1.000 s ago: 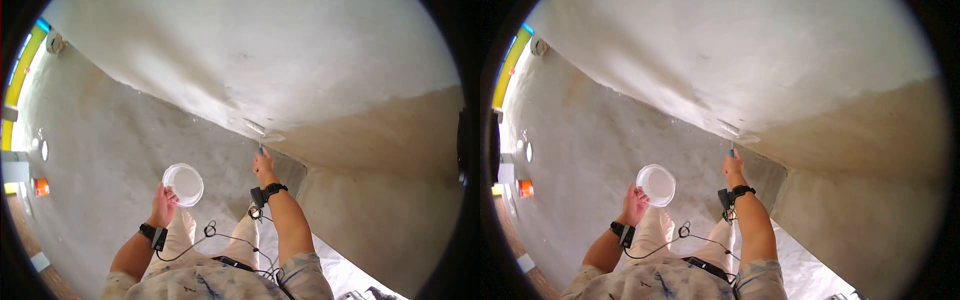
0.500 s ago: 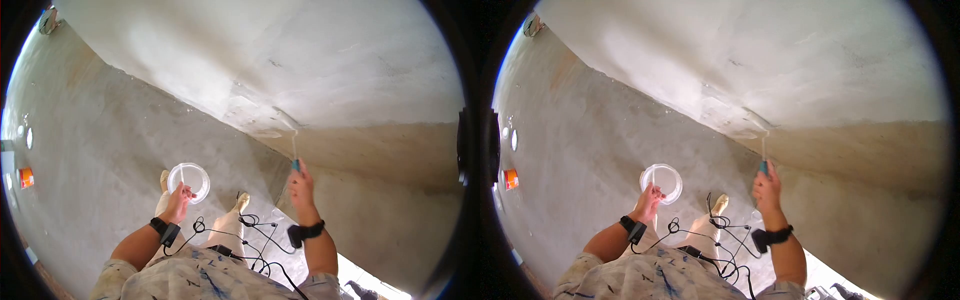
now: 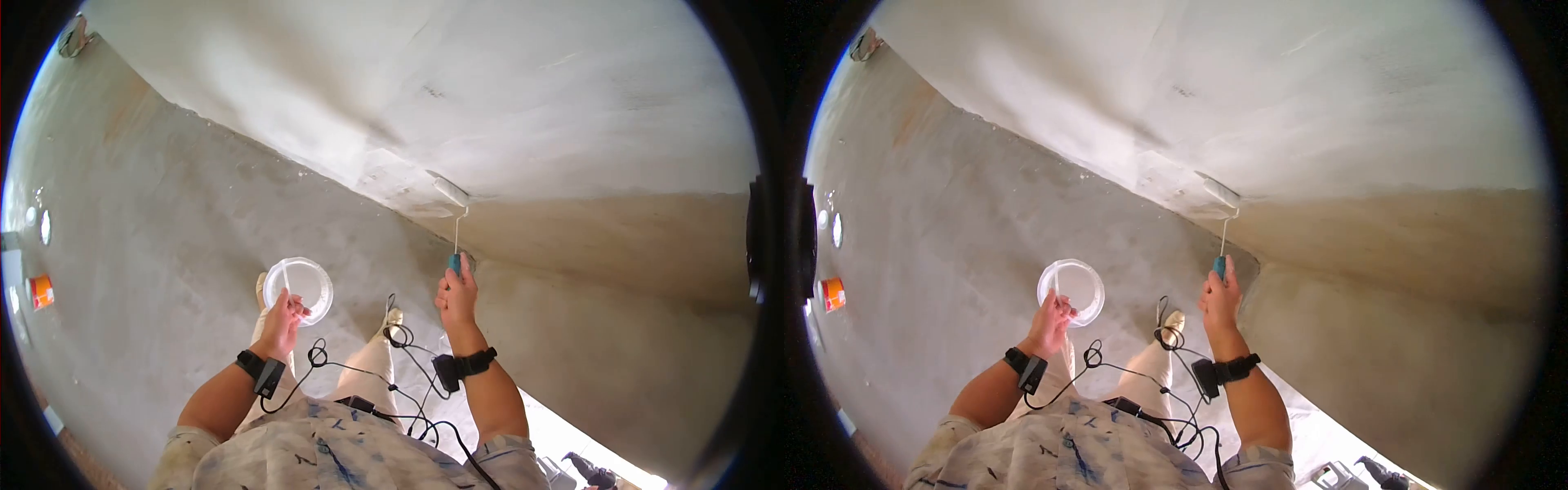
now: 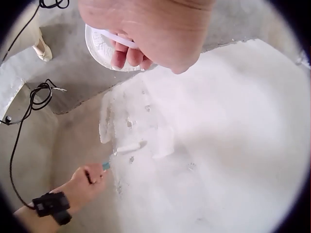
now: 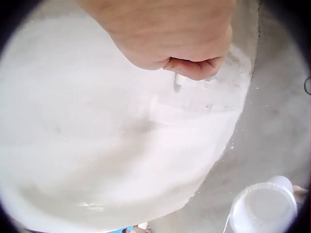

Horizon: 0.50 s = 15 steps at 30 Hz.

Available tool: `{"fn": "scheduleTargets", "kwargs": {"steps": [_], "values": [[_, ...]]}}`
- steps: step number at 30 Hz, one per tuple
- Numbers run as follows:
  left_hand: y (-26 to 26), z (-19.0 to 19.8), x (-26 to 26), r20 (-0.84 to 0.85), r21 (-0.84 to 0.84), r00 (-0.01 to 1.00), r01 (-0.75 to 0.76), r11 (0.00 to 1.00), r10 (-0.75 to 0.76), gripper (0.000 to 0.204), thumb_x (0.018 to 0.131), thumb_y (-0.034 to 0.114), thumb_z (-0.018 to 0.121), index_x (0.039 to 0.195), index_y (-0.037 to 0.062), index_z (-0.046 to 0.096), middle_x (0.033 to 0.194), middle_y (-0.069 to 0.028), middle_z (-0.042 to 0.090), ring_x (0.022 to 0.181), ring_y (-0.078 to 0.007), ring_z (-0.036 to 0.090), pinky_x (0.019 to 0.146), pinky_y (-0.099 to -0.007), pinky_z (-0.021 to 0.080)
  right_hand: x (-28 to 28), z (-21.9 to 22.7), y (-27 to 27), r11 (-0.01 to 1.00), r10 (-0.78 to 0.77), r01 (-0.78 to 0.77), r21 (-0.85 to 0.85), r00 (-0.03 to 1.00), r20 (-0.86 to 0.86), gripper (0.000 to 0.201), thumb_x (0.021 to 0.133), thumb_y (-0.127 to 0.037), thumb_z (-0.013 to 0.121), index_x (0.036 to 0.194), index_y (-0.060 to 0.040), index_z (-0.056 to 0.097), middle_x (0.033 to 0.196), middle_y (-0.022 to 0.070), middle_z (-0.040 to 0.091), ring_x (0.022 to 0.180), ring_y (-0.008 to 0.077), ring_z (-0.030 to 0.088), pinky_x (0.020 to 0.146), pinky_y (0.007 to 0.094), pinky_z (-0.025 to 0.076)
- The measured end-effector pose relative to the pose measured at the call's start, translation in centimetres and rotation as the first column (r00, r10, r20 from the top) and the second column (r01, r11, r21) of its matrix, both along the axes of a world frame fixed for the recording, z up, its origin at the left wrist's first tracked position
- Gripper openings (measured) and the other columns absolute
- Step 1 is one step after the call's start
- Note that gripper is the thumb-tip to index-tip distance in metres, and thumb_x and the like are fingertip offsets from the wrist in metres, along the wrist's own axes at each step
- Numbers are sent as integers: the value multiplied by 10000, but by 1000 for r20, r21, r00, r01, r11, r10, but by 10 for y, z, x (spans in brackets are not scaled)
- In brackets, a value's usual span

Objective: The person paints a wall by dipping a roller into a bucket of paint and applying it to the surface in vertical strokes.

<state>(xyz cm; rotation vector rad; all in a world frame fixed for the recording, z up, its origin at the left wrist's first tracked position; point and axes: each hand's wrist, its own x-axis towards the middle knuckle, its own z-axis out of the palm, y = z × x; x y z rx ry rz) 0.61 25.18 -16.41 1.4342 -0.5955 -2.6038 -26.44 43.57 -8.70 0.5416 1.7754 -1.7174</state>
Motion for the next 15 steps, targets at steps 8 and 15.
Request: {"fn": "scheduleTargets", "kwargs": {"steps": [8,15], "values": [[2,-1,3,-14,-28,1000,-15,999,15,389,957,437,353,835,97,496,664,3,408,770,-188,471,813,-319,366,-21,-72,-36,993,-49,39,110,995,88,606,842,-71,519,1385,-232,303,570,-19,369,407,62,305,350,212,240],[-1,9,0,-64,-6,998,4,1000,-5,387,954,441,362,832,100,499,656,6,406,766,-186,477,823,-325,363,-3,-21,-17,991,-134,135,-21,989,67,596,827,-45,508,1375,-195,327,572,-5,373,394,81,322,341,231,251]]}}
